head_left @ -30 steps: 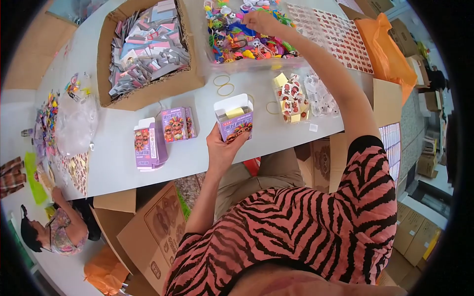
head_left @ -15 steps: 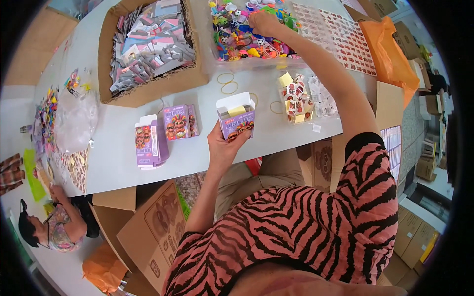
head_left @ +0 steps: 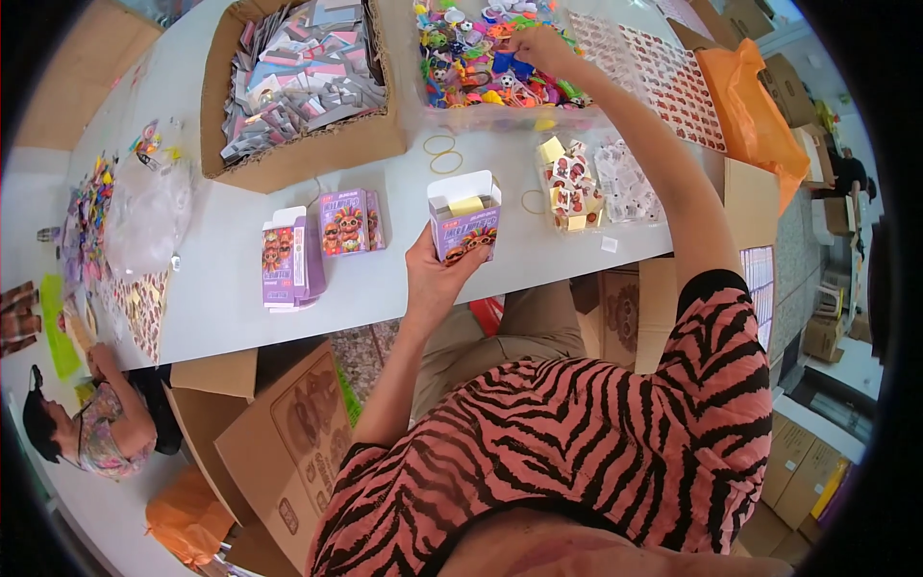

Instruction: Packaging small toy components into boxes and securing them with rubber bands.

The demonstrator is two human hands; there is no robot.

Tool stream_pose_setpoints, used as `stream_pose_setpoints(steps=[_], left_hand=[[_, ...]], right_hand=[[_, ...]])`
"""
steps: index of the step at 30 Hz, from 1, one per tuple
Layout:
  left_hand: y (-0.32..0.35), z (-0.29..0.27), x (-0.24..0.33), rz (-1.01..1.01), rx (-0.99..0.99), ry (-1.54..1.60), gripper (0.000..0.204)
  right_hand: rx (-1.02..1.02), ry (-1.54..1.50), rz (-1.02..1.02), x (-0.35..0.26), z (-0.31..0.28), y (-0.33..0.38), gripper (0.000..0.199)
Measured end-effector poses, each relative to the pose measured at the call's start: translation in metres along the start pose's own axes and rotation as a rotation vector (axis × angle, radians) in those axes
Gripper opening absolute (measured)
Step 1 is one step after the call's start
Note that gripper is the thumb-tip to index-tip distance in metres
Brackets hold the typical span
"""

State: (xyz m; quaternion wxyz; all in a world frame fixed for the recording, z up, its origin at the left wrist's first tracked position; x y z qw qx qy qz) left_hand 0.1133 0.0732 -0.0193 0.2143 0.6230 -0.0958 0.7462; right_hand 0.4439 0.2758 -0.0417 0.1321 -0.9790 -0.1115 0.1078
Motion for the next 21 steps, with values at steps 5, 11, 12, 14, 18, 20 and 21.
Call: stream_pose_setpoints(steps=[5, 11, 12, 14, 18, 20, 21], left_hand=[[0.000, 0.004, 0.000, 0.009, -0.012, -0.044, 0.035], [0.000, 0.007, 0.012, 0.065, -0.020, -0.106, 0.034], [0.000, 0.009, 0.016, 0.086, -0.038, -0.133, 0.034], [0.003, 0.016, 0.018, 0.106, -0.062, -0.136, 0.034], [0.015, 0.027, 0.022, 0.112, -0.091, -0.041, 0.034], [0.022, 0.031, 0.023, 0.109, -0.102, -0.037, 0.034], [0.026, 0.033, 0.026, 0.120, -0.101, -0.041, 0.035]], right_hand=[[0.023, -0.484, 0.287, 0.018, -0.035, 0.009, 0.021], [-0.207, -0.985, 0.281, -0.129, -0.119, 0.035, 0.020], [-0.281, -1.017, 0.262, -0.165, -0.140, 0.043, 0.015], [-0.362, -0.984, 0.149, -0.211, -0.160, 0.064, 0.011], [-0.450, -0.866, -0.065, -0.268, -0.172, 0.092, 0.011], [-0.411, -0.777, -0.128, -0.286, -0.181, 0.100, 0.009], [-0.364, -0.652, -0.191, -0.292, -0.182, 0.103, 0.009]])
Point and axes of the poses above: each hand's wrist, its own y-axis away from the middle knuckle, its own z-axis out of the palm, x = y × z, the point moved 9 cm from there along -y, towards the middle knuckle, and after that the axes turned 3 degrees about x, right-handed, at the moved point
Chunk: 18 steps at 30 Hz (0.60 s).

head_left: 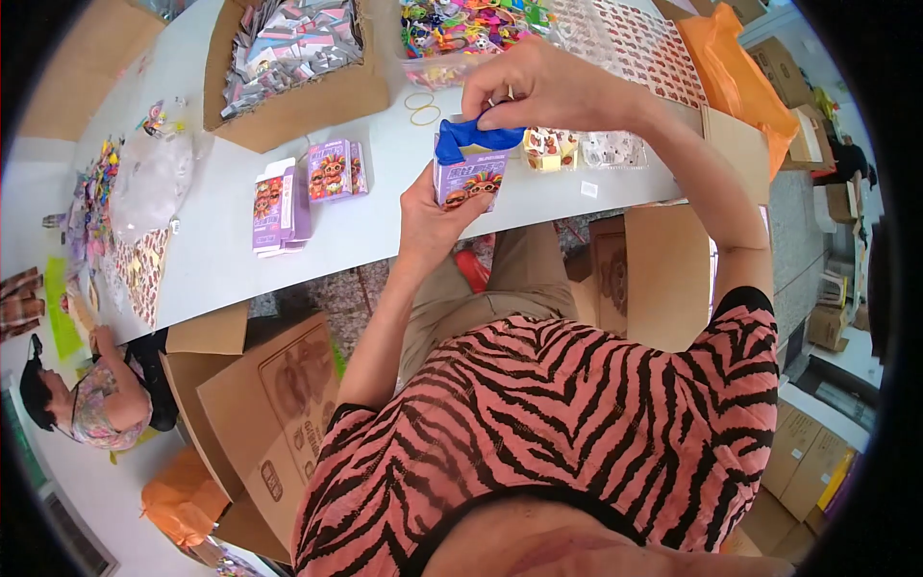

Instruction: Packaging small toy components into boxes and securing them with rubber bands.

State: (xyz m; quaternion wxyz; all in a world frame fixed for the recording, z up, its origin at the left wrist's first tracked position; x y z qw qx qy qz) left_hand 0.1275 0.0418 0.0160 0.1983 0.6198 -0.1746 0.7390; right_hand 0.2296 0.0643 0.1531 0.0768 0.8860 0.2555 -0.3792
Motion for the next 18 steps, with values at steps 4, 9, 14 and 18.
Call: stream_pose_setpoints(steps=[4, 9, 14, 18], left_hand=[[0.012, 0.006, 0.013, 0.023, -0.006, -0.015, 0.035], [0.021, 0.012, 0.027, 0.039, 0.014, -0.020, 0.034], [0.027, 0.013, 0.024, 0.043, 0.001, -0.058, 0.031], [0.030, 0.012, 0.018, 0.030, 0.012, -0.054, 0.032]], right_hand=[[0.154, 0.331, -0.159, -0.020, 0.011, 0.013, 0.009], [0.346, 0.562, -0.423, -0.053, 0.020, 0.030, 0.009], [0.141, 0.483, -0.168, -0.044, 0.028, 0.029, 0.012], [-0.142, 0.284, 0.077, -0.021, 0.045, 0.030, 0.021]])
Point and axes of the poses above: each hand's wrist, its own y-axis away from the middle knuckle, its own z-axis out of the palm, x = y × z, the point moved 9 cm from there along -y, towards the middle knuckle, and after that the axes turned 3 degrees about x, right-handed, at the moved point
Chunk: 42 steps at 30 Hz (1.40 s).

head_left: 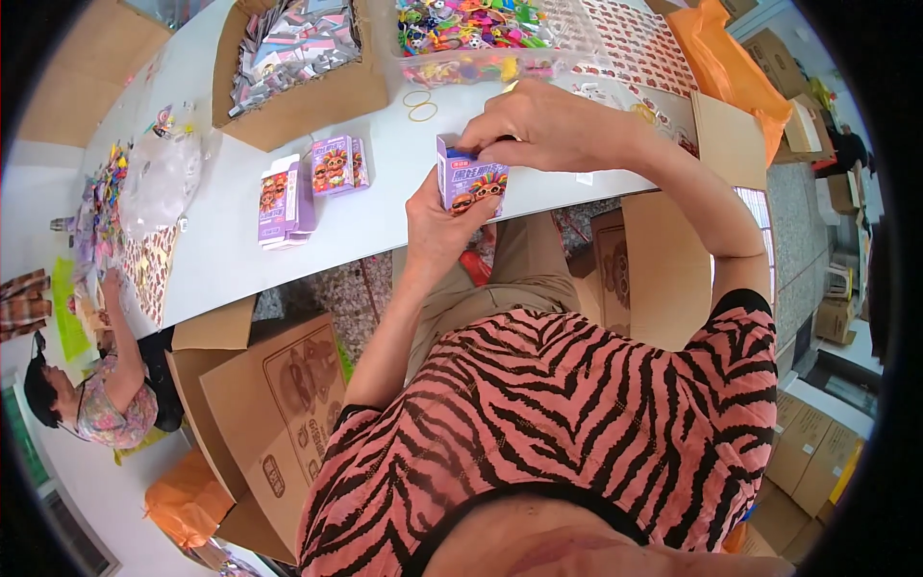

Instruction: Packaging small toy components into boxes and securing them with rubber bands.

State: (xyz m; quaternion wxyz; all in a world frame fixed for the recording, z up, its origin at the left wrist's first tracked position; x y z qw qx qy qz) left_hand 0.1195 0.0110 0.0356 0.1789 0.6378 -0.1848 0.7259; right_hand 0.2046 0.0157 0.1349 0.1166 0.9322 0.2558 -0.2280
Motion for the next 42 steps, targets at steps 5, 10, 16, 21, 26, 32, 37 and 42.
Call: stream_pose_setpoints(steps=[5, 10, 16, 21, 26, 32, 37, 42], left_hand=[[0.000, -0.007, 0.007, 0.065, 0.041, 0.011, 0.034], [0.001, -0.013, 0.005, 0.064, 0.081, -0.002, 0.033], [0.004, -0.008, 0.009, 0.063, 0.076, -0.031, 0.033], [0.008, -0.007, 0.007, 0.091, 0.085, -0.064, 0.031], [0.010, 0.000, 0.009, 0.053, 0.042, -0.209, 0.035], [0.005, -0.001, 0.008, 0.095, 0.093, 0.086, 0.030], [0.004, -0.004, 0.008, 0.045, 0.099, 0.193, 0.030], [0.004, -0.012, 0.003, 0.028, 0.132, 0.173, 0.030]], right_hand=[[0.477, 0.024, -0.173, -0.010, -0.036, 0.022, 0.032], [0.415, -0.059, -0.116, -0.022, -0.030, 0.032, 0.033], [0.494, 0.145, -0.182, -0.030, -0.011, 0.036, 0.031], [0.349, 0.126, -0.092, -0.018, -0.001, 0.032, 0.025], [-0.014, -0.208, 0.114, -0.005, 0.008, 0.019, 0.026], [0.257, -0.232, -0.087, -0.018, 0.006, 0.018, 0.027], [0.703, -0.049, -0.178, -0.028, -0.033, 0.054, 0.026], [0.763, -0.559, 0.031, 0.038, -0.057, 0.078, 0.022]])
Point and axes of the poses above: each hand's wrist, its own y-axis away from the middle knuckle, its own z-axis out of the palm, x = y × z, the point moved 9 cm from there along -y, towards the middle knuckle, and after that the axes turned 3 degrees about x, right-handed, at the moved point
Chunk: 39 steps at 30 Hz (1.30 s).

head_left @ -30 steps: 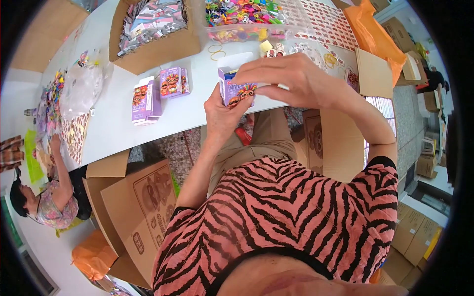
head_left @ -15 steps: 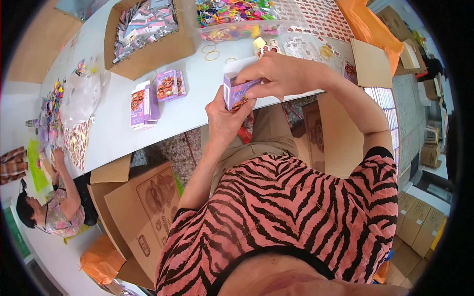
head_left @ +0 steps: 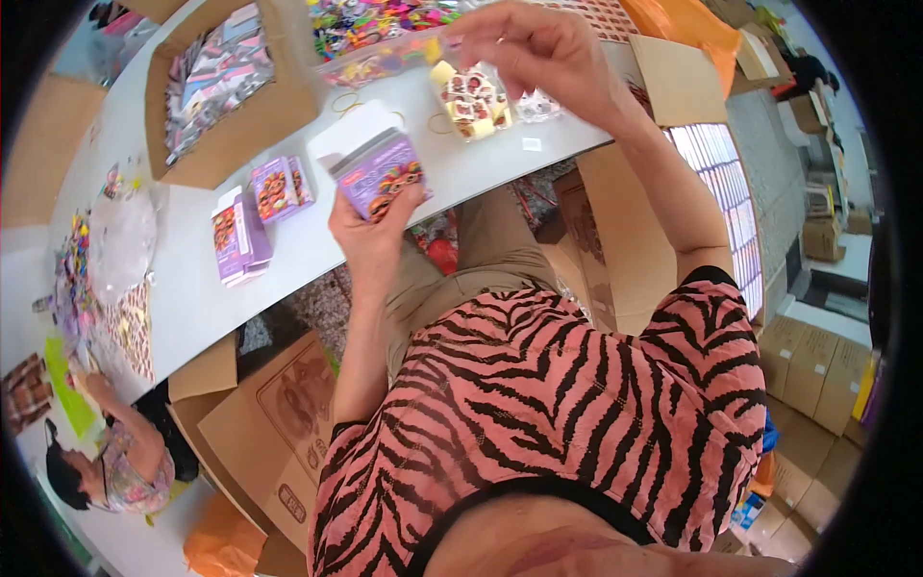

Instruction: Packaging small toy components into boxes and securing them with rubber bands.

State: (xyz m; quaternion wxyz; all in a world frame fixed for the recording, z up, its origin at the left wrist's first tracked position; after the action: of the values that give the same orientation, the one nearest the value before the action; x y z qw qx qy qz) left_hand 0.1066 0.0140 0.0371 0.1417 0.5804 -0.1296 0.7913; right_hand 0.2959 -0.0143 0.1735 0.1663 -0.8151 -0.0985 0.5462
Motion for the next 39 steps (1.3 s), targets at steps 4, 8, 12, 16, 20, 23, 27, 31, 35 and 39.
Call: stream_pose_setpoints(steps=[4, 8, 12, 16, 20, 23, 27, 31, 35, 39], left_hand=[[-0.002, -0.004, -0.001, 0.011, 0.052, -0.019, 0.029], [0.002, 0.003, -0.011, 0.023, -0.009, -0.104, 0.030], [0.010, 0.017, -0.017, -0.037, -0.065, -0.115, 0.032], [0.012, 0.024, -0.020, -0.022, -0.099, -0.141, 0.032], [0.016, 0.026, -0.029, -0.038, -0.109, -0.135, 0.031], [0.018, 0.030, -0.035, -0.055, -0.138, -0.149, 0.031], [0.023, 0.038, -0.045, -0.075, -0.202, -0.224, 0.032], [0.023, 0.044, -0.042, 0.006, -0.224, -0.291, 0.034], [0.024, 0.041, -0.040, -0.038, -0.226, -0.278, 0.036], [0.025, 0.033, -0.035, -0.110, -0.187, -0.133, 0.035]], right_hand=[[-0.008, 0.532, 0.133, 0.094, -0.043, 0.040, 0.015], [-0.206, 0.813, 0.286, 0.180, -0.014, 0.127, 0.020], [-0.102, 1.010, 0.378, 0.199, -0.009, 0.156, 0.029], [-0.040, 0.930, 0.405, 0.205, -0.015, 0.157, 0.015], [0.011, 0.866, 0.342, 0.200, -0.014, 0.155, 0.005], [0.144, 0.432, 0.334, 0.153, -0.009, 0.140, 0.005], [0.261, 0.178, 0.253, 0.060, -0.010, 0.095, 0.006], [0.065, 0.213, 0.032, 0.020, 0.025, 0.066, 0.010], [0.018, 0.340, -0.113, 0.011, 0.043, 0.068, 0.014], [0.202, 0.258, 0.051, 0.017, 0.018, 0.073, 0.021]])
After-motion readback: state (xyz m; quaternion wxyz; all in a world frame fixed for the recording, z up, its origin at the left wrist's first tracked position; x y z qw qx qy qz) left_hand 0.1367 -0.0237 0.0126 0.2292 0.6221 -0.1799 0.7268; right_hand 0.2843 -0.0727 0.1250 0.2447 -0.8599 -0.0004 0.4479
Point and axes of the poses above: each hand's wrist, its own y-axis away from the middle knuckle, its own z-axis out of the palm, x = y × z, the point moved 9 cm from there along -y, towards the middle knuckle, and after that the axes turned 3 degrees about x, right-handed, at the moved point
